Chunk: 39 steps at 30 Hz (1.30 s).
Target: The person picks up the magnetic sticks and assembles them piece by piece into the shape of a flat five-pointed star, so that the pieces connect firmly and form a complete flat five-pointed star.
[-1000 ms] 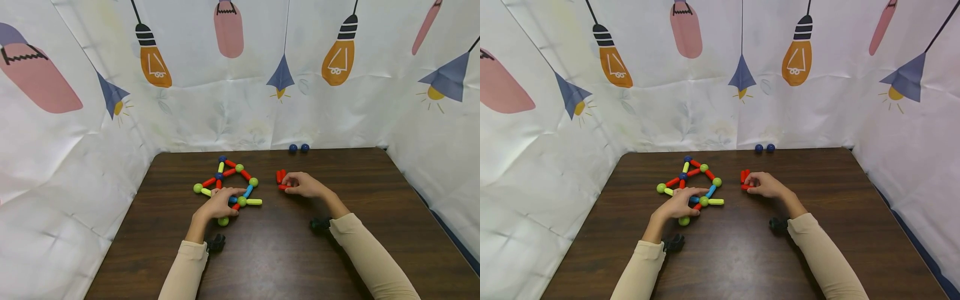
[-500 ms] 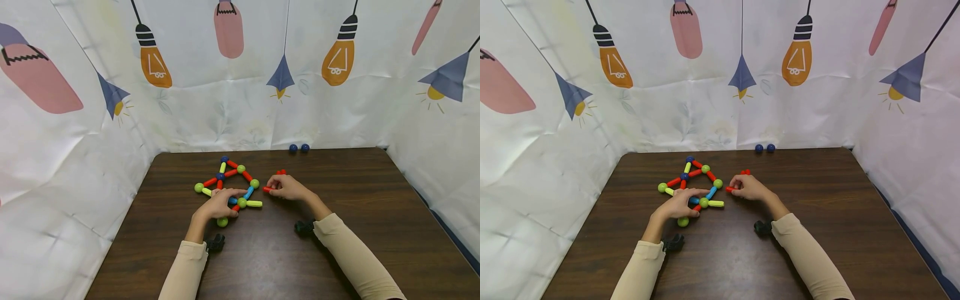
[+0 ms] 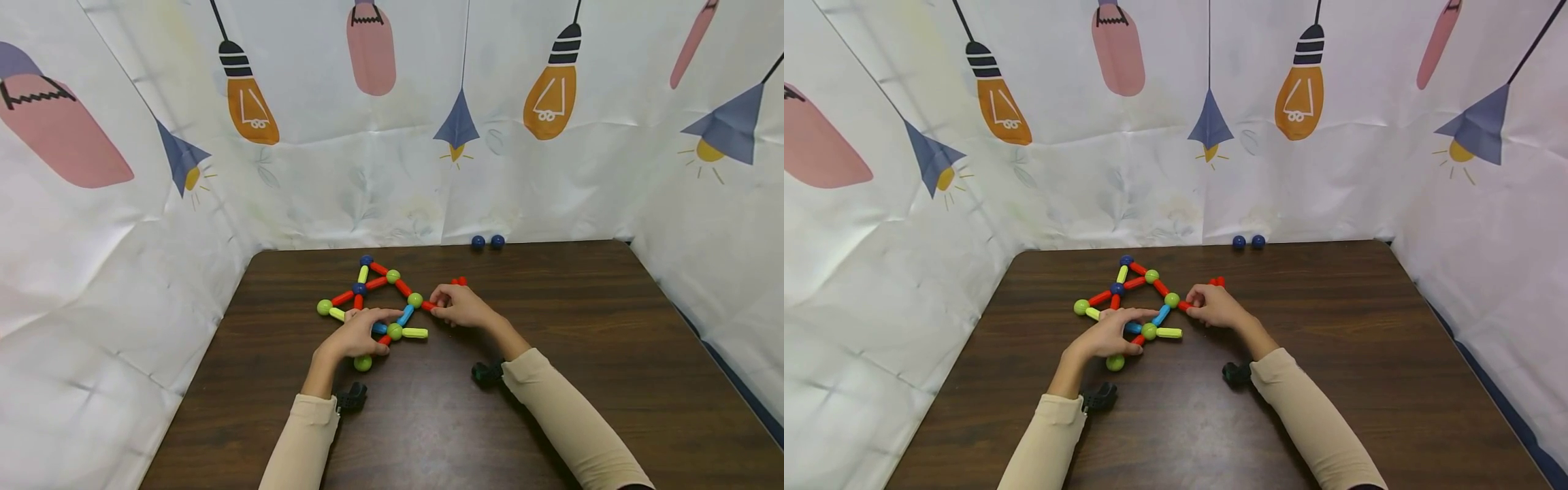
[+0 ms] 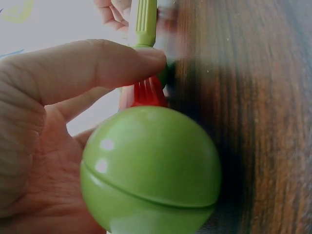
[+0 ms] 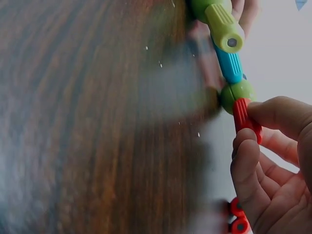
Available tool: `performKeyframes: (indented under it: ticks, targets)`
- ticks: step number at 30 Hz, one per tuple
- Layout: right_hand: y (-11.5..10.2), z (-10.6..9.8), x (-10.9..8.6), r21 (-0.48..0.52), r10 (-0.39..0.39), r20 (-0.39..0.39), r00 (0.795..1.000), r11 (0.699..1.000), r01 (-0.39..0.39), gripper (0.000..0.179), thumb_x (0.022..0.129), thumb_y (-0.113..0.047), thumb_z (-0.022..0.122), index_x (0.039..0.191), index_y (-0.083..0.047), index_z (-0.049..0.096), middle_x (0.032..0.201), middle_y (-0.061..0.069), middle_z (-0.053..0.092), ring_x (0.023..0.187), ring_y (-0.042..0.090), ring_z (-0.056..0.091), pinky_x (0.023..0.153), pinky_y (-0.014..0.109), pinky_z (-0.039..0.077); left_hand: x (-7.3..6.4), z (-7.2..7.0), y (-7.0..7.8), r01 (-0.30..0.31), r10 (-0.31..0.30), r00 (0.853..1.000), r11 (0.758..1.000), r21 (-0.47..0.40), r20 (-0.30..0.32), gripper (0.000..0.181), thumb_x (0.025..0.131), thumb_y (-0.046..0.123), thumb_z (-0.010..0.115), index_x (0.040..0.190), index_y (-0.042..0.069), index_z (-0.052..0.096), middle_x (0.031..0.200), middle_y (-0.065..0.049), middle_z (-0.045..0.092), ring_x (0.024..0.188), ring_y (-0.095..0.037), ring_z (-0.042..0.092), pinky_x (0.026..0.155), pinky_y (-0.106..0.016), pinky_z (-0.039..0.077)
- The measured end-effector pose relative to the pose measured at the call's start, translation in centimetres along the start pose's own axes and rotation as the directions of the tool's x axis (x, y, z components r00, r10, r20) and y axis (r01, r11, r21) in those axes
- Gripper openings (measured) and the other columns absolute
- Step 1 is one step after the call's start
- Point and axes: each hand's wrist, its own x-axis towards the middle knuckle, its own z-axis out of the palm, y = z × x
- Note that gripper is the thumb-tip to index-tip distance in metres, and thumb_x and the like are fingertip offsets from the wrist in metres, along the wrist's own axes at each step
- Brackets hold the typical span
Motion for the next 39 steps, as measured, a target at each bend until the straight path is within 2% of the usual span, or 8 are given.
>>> performKeyframes:
  ticks: [6,12,17,23,31,39]
  targets:
    - [-0.2,0.1,0.0,0.03,0.013,-0.01,1.0,0.999,-0.013,0.014,0.098,-0.016,0.07,0.109,-0.009,0.066,0.084,0.006,0.062,0.057,0.017,0.061,0.056,0.032,0.055,0.1,0.1,0.0,-0.006,0.006,1.0,1.0,0.004,-0.009,0.072,0.082,0.018,0.086,0.147,0.027,0.056,0.134,0.0,0.066,0.119,-0.022,0.059,0.108,-0.058,0.018]
    - [0.2,-0.1,-0.7,0.084,0.043,-0.034,0.999,0.996,-0.04,0.014,0.1,-0.019,0.066,0.111,-0.01,0.067,0.09,0.009,0.065,0.063,0.018,0.063,0.058,0.033,0.056,0.5,0.5,0.3,0.01,-0.01,0.998,1.0,-0.003,-0.062,0.055,0.09,0.032,0.08,0.141,0.026,0.061,0.111,0.007,0.07,0.105,-0.016,0.062,0.103,-0.054,0.021]
    - [0.4,-0.2,-1.0,0.126,0.045,-0.023,0.999,0.991,-0.041,0.015,0.102,-0.02,0.064,0.112,-0.009,0.068,0.093,0.011,0.067,0.066,0.02,0.064,0.06,0.034,0.056,0.9,1.0,0.8,0.058,-0.057,0.992,0.998,0.003,-0.109,0.05,0.092,0.036,0.076,0.14,0.027,0.062,0.101,0.008,0.068,0.1,-0.016,0.06,0.099,-0.052,0.019]
    - [0.6,0.0,-1.1,0.14,0.031,0.007,0.999,0.99,-0.032,0.015,0.102,-0.02,0.064,0.112,-0.01,0.067,0.091,0.009,0.067,0.067,0.02,0.066,0.06,0.034,0.057,1.3,1.6,1.6,0.12,-0.106,0.981,0.99,0.077,-0.162,0.054,0.089,0.041,0.079,0.139,0.027,0.062,0.092,0.008,0.064,0.088,-0.015,0.054,0.091,-0.048,0.022]
    - [0.6,0.3,-1.1,0.144,0.012,0.013,1.0,0.99,-0.013,0.015,0.102,-0.021,0.063,0.112,-0.011,0.066,0.088,0.008,0.068,0.067,0.02,0.066,0.06,0.035,0.057,1.7,2.1,1.8,0.162,-0.141,0.974,0.981,0.107,-0.178,0.055,0.088,0.044,0.079,0.138,0.028,0.063,0.091,0.009,0.064,0.087,-0.013,0.053,0.094,-0.049,0.024]
    - [0.3,0.5,-1.2,0.152,0.008,0.018,1.0,0.988,-0.01,0.016,0.102,-0.02,0.064,0.113,-0.008,0.065,0.088,0.011,0.068,0.066,0.02,0.065,0.06,0.034,0.057,1.8,2.3,1.7,0.171,-0.148,0.971,0.979,0.111,-0.19,0.053,0.088,0.045,0.079,0.137,0.029,0.063,0.091,0.009,0.063,0.087,-0.013,0.053,0.095,-0.049,0.024]
